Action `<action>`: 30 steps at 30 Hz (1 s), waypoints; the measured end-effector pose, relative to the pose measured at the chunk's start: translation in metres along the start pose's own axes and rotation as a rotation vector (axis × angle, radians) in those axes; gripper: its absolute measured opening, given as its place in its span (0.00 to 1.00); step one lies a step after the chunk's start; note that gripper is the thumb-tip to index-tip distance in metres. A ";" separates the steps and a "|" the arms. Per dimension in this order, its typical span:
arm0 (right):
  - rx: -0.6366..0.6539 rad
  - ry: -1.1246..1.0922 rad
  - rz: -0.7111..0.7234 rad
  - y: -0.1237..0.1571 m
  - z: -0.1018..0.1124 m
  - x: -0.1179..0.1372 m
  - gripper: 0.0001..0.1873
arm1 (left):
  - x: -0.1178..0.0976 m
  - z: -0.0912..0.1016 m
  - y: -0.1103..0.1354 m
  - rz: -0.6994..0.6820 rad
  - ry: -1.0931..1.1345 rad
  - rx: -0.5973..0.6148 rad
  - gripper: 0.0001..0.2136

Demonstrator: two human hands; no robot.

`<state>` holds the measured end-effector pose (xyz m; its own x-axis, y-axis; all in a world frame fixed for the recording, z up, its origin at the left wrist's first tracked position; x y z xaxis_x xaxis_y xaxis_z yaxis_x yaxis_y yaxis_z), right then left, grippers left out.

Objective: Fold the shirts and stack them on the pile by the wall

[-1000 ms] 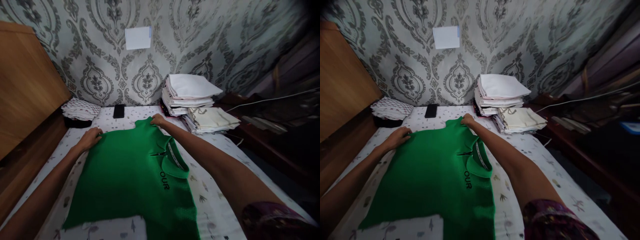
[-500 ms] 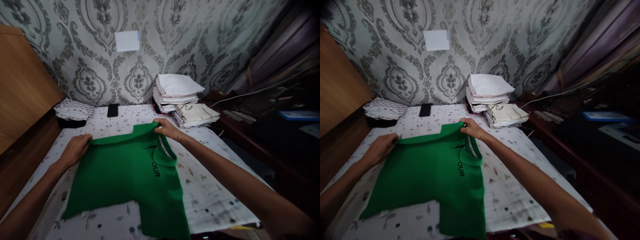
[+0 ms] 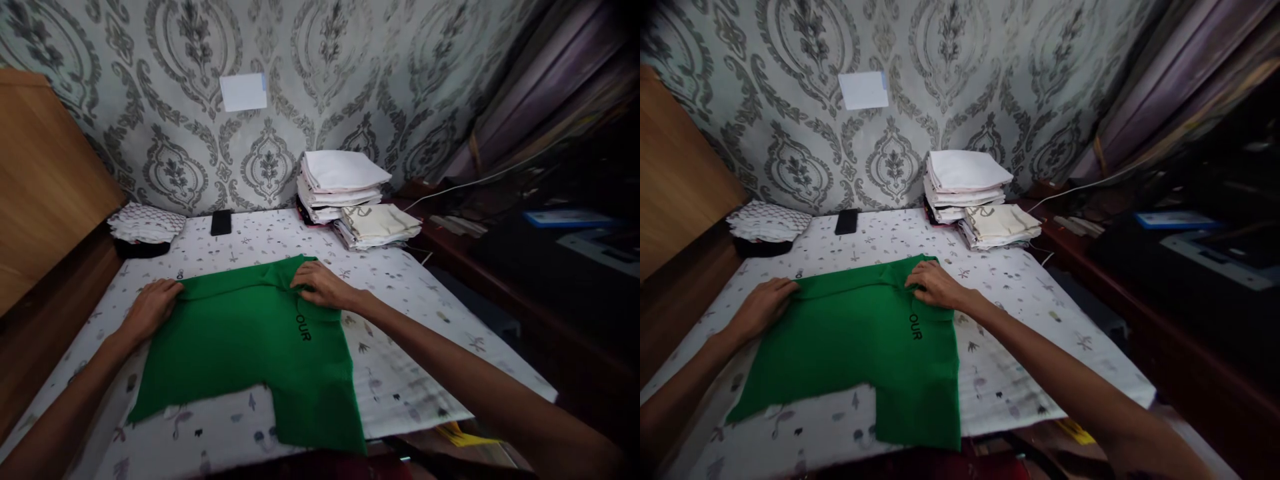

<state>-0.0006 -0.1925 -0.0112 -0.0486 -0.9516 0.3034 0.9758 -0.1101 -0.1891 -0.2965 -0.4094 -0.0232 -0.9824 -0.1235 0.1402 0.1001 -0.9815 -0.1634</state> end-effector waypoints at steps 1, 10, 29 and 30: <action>0.020 -0.020 0.038 0.001 0.000 0.005 0.11 | 0.001 0.000 0.000 0.004 0.005 -0.003 0.15; 0.033 -0.167 0.024 -0.010 0.005 0.021 0.17 | 0.005 -0.001 0.002 0.043 0.080 0.036 0.15; 0.129 0.065 -0.361 -0.074 -0.077 -0.008 0.37 | 0.028 -0.021 -0.028 0.450 0.123 0.081 0.14; 0.131 0.069 -0.358 -0.073 -0.077 -0.008 0.39 | 0.026 -0.018 -0.028 0.460 0.088 0.076 0.14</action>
<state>-0.0883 -0.1990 -0.0721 -0.4012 -0.8771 0.2639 0.9131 -0.4059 0.0393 -0.3276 -0.3827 -0.0330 -0.8428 -0.5380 -0.0141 0.5358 -0.8363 -0.1165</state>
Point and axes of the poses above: each hand's wrist, its own y-axis away from the middle knuckle, its own z-axis out of the back of the hand, x = y × z, the point moved 6 cm from there along -y, towards the middle knuckle, and after that the axes turned 2 degrees about -z, right-handed, at the moved point
